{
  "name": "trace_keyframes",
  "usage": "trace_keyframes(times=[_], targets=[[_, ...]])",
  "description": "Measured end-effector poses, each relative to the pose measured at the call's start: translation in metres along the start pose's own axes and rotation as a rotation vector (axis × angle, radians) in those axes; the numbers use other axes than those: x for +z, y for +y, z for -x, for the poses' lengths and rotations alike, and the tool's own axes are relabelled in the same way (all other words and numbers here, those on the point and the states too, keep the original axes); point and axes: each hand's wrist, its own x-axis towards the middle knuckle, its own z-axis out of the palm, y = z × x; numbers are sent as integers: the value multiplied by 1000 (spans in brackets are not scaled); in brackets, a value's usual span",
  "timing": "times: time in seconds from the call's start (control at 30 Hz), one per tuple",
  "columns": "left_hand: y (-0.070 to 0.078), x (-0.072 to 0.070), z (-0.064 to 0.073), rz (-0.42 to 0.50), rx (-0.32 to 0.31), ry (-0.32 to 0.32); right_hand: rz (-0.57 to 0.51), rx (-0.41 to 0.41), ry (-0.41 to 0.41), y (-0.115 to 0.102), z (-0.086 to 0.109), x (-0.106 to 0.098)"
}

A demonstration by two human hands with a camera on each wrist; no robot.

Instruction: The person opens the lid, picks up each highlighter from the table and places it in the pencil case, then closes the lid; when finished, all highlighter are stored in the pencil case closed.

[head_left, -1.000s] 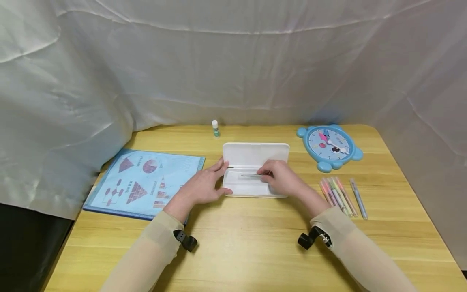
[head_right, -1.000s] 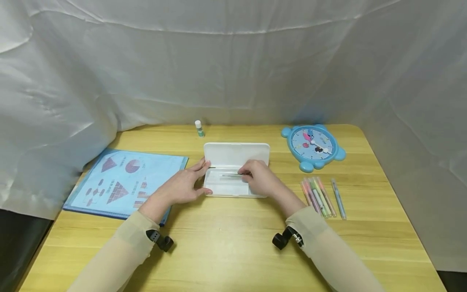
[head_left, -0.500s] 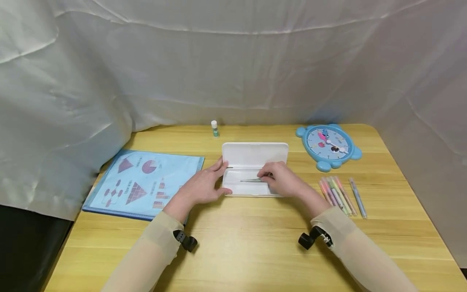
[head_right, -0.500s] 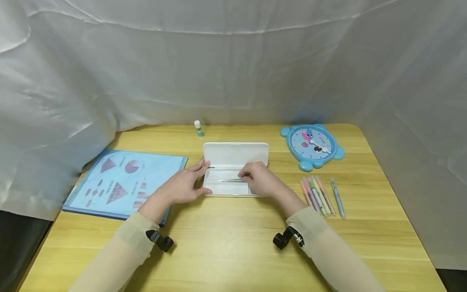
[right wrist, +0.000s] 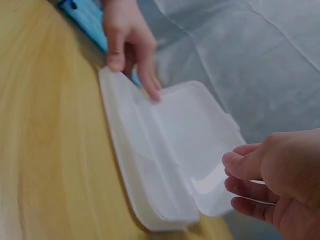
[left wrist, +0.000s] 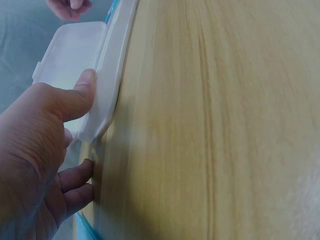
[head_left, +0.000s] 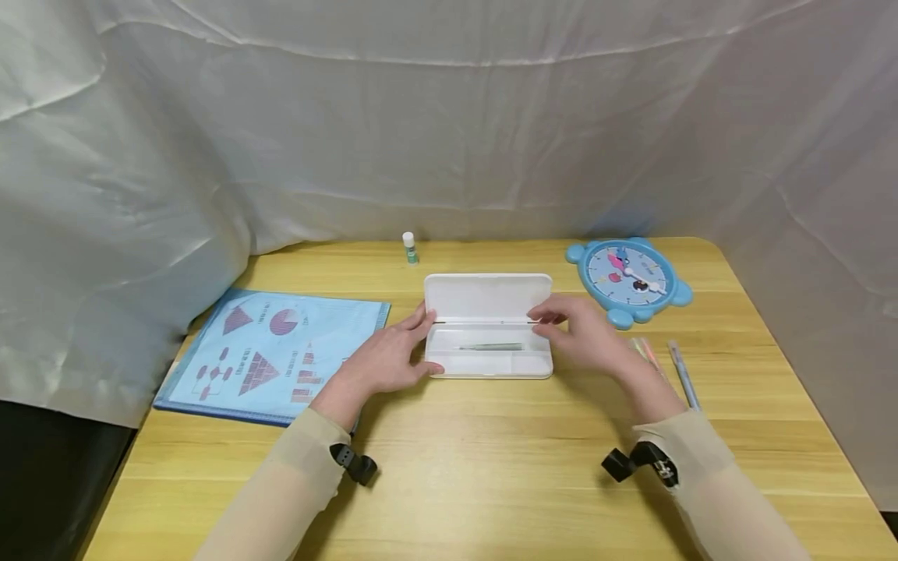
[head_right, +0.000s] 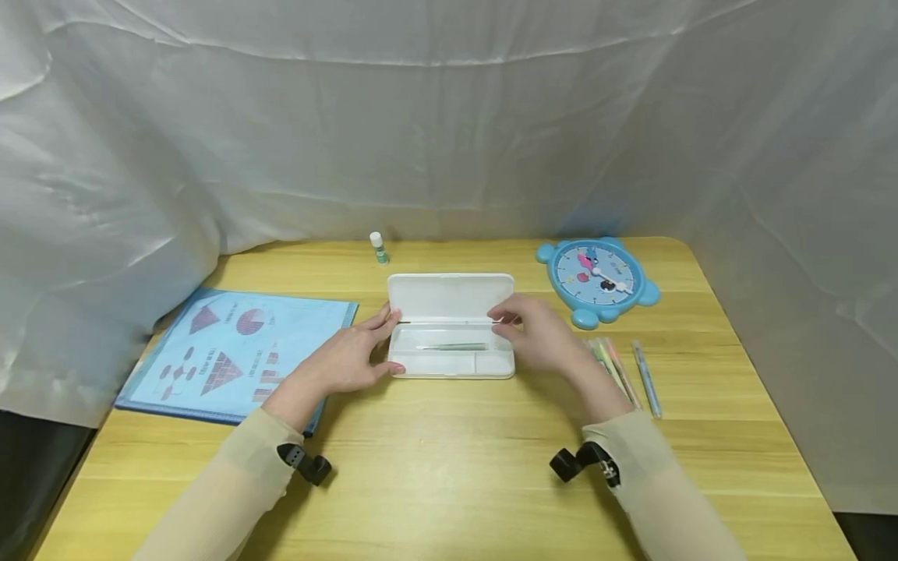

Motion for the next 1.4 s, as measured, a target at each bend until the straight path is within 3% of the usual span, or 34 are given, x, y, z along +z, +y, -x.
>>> trace_keyframes(times=[0.17, 0.4, 0.67, 0.9, 1.4], targets=[[1, 0, 0, 2, -2, 2, 36, -9, 86, 7, 19, -19], [0, 0, -1, -1, -4, 4, 78, 132, 121, 10, 50, -47], [-2, 0, -1, -10, 0, 8, 148, 245, 108, 14, 77, -68], [-2, 1, -1, 1, 1, 6, 203, 337, 70, 20, 101, -66], [0, 0, 0, 15, -8, 7, 156, 396, -16, 23, 130, -43]])
